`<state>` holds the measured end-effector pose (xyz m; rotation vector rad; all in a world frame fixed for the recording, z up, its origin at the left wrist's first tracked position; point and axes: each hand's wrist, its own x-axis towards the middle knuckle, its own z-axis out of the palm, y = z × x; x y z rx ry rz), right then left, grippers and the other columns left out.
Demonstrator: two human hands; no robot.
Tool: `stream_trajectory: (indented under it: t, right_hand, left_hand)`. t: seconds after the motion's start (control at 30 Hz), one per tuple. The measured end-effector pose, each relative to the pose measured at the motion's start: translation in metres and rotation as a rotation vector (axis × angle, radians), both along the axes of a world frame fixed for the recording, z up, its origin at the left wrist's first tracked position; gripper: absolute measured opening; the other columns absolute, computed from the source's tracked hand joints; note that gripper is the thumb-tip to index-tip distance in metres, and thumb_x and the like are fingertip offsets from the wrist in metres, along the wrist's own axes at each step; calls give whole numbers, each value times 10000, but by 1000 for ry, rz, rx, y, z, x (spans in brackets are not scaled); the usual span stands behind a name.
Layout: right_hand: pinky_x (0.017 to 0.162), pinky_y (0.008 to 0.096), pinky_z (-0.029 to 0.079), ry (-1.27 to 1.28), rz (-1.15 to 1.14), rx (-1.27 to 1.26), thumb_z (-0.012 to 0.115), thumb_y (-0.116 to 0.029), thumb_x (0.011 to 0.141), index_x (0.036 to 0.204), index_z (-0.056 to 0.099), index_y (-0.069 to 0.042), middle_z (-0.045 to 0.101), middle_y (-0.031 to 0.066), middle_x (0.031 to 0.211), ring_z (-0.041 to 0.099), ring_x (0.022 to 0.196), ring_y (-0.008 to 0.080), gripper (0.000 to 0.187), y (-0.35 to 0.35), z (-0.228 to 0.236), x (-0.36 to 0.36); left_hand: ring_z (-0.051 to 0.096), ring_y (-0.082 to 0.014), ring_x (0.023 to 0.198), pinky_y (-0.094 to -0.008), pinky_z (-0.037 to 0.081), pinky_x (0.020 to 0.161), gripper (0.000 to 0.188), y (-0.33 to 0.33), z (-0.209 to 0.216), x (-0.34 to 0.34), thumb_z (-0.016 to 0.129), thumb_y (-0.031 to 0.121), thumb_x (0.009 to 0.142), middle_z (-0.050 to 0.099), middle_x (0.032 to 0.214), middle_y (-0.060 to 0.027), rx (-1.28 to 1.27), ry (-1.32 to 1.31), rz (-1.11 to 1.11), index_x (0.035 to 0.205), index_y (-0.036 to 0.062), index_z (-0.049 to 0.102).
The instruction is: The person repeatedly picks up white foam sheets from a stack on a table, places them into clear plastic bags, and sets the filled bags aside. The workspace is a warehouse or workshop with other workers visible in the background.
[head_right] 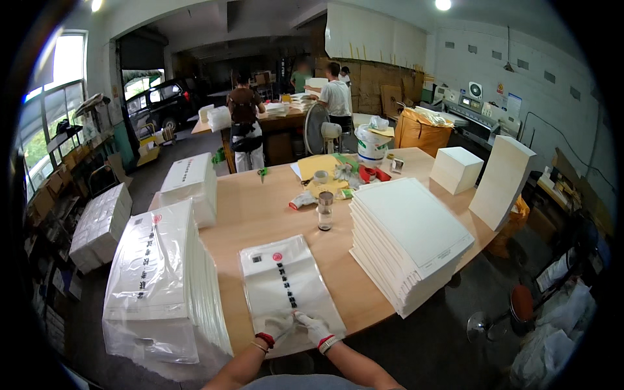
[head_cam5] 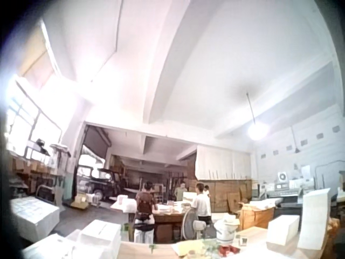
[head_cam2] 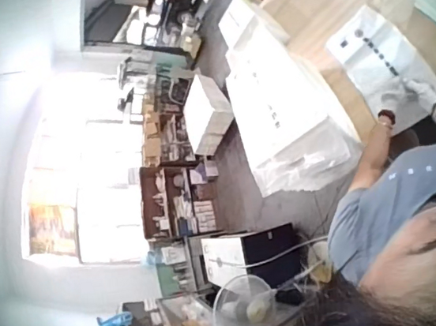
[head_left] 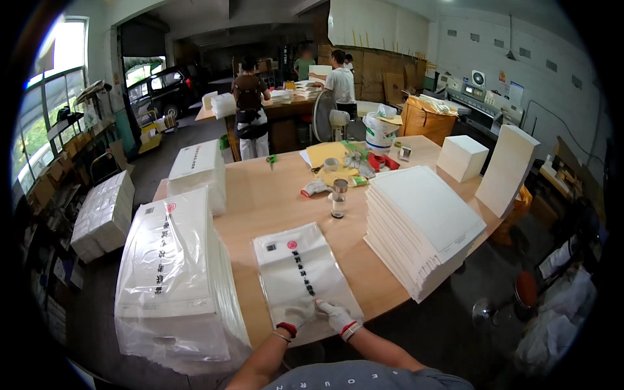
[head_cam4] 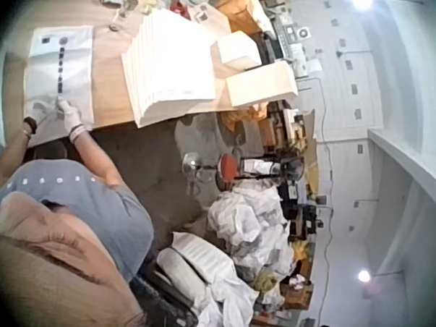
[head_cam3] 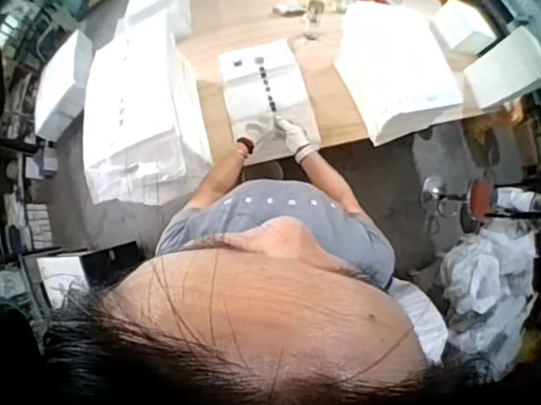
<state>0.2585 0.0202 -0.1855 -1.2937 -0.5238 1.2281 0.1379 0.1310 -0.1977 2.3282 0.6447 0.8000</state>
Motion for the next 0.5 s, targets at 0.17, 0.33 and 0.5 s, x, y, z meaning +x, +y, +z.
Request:
stream_trajectory:
  t: [0.17,0.33,0.5]
  right_hand:
    - [752,327,449,-1503,112,-108,613,-196,788,945,597,-20,596,122,897,578,823,242,237,-20,42,30]
    - [815,374,434,-1103,-72,568,548,-148,807,994,549,-14,539,174,992,527,914,322,230,23,89,-24]
    - [857,345,427,-1851,494,81,488,-125,851,1168,467,-29,467,184,1182,489,1041,305,332,49,-12,-5]
  left_hand:
    - [550,-112,663,-236,450,581,213,66,16,-14,465,224,909,581,718,-65,-1326,-821,50,900,35,565]
    - [518,-88,630,-209,425,561,255,49,85,18,482,128,883,598,787,-47,-1034,-358,75,1100,-4,496]
    - [548,-95,673,-240,429,568,339,18,182,23,514,111,846,608,791,-25,-783,-233,-44,1164,0,473]
